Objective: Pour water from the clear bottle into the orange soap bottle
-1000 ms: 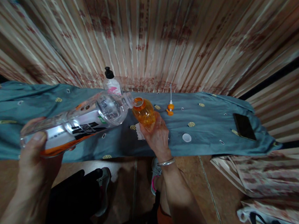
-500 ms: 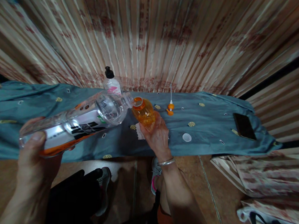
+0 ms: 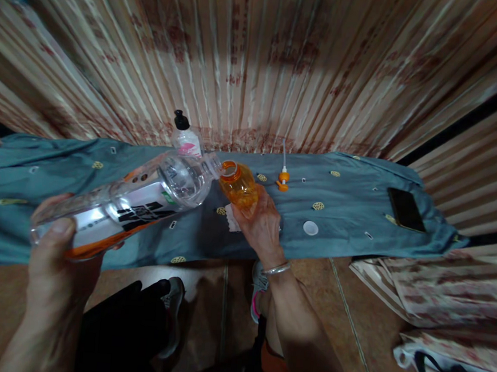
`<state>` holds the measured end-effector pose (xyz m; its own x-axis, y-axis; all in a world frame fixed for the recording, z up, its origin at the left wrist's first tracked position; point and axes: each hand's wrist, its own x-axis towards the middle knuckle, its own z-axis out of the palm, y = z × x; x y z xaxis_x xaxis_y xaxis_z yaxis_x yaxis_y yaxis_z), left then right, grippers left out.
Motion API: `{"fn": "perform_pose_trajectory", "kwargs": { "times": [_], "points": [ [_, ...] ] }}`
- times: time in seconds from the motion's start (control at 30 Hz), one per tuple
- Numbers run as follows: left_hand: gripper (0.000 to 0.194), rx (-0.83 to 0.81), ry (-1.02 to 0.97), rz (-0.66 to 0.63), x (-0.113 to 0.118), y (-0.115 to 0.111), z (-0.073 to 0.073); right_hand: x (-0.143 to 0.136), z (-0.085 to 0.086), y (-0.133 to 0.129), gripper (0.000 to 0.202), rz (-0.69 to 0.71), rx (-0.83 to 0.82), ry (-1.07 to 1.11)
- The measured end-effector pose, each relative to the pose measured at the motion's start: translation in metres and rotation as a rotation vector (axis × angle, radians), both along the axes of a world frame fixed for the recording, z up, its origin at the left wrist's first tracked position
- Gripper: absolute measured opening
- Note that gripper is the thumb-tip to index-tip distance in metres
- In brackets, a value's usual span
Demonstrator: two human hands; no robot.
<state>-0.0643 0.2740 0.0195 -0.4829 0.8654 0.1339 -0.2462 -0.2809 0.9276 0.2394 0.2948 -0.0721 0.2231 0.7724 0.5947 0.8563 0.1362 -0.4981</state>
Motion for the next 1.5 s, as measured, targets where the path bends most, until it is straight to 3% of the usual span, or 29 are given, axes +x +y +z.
{"fn": "perform_pose_trajectory", "kwargs": {
  "times": [0.5, 0.77, 1.5],
  "points": [
    [0.064, -0.001, -0.028, 0.014, 0.0001, -0.0004, 0.0018, 0.0004, -0.0009, 0.0003, 0.072, 0.002, 0.02, -0.014],
    [0.074, -0.028, -0.067, 0.025, 0.0029, 0.0007, 0.0048, -0.0005, -0.0018, 0.001, 0.074, -0.011, 0.029, -0.019],
    [0.072, -0.045, -0.068, 0.036, 0.0045, 0.0014, 0.0063, 0.0, 0.0009, 0.0002, 0.071, 0.021, 0.002, 0.06]
  ]
}}
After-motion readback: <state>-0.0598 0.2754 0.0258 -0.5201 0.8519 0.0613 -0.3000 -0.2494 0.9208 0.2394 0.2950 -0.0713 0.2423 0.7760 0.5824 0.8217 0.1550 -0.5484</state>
